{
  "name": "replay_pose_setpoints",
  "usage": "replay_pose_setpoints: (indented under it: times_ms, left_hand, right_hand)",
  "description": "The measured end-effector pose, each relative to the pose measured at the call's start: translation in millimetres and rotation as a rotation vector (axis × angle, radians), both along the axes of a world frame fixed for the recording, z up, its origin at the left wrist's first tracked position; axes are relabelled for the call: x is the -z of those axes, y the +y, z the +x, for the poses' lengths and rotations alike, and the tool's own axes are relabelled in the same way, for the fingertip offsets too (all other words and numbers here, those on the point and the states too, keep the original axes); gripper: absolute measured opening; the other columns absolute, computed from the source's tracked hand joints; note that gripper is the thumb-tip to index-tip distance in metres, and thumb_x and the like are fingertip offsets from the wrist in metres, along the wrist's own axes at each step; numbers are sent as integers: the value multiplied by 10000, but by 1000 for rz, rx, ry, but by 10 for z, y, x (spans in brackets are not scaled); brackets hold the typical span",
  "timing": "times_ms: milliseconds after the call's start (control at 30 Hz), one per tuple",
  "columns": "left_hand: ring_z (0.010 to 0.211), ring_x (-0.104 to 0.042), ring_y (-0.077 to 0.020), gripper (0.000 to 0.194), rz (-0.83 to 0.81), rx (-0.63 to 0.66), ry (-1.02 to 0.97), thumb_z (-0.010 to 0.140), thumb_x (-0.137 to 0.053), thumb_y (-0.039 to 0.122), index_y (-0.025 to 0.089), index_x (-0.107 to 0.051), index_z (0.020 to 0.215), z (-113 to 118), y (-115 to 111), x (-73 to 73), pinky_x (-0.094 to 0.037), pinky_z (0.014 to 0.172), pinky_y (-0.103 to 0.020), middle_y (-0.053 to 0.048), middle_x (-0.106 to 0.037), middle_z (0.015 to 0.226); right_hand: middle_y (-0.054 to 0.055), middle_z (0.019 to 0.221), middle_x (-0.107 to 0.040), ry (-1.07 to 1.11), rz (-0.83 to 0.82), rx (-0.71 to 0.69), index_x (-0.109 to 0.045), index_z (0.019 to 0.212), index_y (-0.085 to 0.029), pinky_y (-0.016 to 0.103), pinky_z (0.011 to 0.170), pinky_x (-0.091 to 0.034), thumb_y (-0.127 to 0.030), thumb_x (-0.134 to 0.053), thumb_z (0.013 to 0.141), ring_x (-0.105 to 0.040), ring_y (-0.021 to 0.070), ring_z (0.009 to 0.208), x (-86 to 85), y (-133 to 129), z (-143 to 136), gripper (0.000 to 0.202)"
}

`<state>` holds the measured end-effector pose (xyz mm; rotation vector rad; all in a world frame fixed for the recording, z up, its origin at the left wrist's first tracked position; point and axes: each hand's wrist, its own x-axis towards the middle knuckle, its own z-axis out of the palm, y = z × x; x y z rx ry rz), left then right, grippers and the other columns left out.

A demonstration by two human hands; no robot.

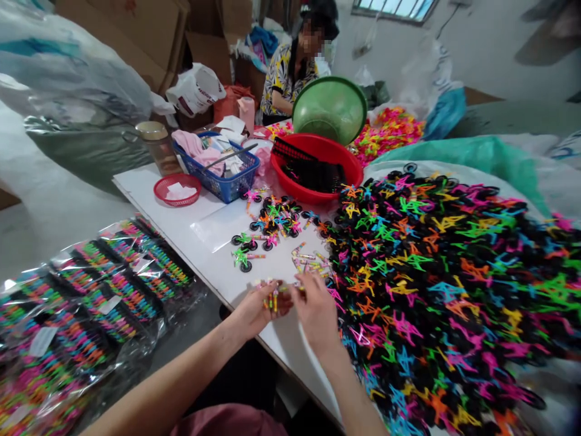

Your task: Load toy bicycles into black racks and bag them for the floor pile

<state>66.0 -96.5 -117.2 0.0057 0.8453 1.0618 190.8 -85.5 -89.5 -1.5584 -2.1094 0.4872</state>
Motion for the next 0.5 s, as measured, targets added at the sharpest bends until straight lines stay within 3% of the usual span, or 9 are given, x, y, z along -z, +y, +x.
replay_pose_setpoints:
  times_ms: [67,167,233,333,400,500]
  left_hand:
    - [640,-636,-126,90,-70,-88,-58,868,-525,178,113,-587,860,4,-18,20,-524,607,-224,-49,-649,738]
    - [628,-625,-115,100,-89,-136,-18,820,-576,122,121,-584,920,-43,-13,49,-513,587,-205,-35,-642,738]
    - [631,-624,-127,296,-15,-91,83,761,-628,77,142,-552,1039,-111,12,49,-515,594,-230,-48,-655,790]
    - [701,-634,-159,540,151,-2,232,677,-691,43,174,-489,1161,-218,55,8,-521,641,-281,-76,-661,898]
    - [759,-633,-186,528,217,103,229,654,-720,86,163,-516,1135,-278,67,-23,-524,672,-322,-85,-653,921]
    - [757,-620,-192,444,202,322,164,624,-729,133,152,-574,1040,-381,61,-39,-513,643,-327,-67,-647,859]
  right_hand:
    - [93,1029,-610,-86,132,-128,-603,1040,-167,366,891,-429,-207,-432,910,-558,207,957,81,-167,-65,219]
    - [64,1089,-613,-73,147,-277,-575,1119,-200,399,986,-363,-200,-445,907,-523,200,1041,162,-163,-44,249]
    - [52,1093,-616,-65,107,-270,-578,1123,-202,356,971,-384,-191,-445,903,-521,181,1044,137,80,99,258]
    - [78,1052,-618,-224,79,-138,-622,1052,-158,323,907,-424,-121,-435,869,-541,185,989,13,619,406,264]
    - [84,1017,-617,-312,75,-84,-641,1010,-147,316,890,-425,-84,-434,841,-547,190,958,-67,905,566,274]
    - [77,1002,-610,-395,88,-66,-636,1011,-157,297,864,-420,-56,-434,821,-530,193,957,-107,1108,647,296]
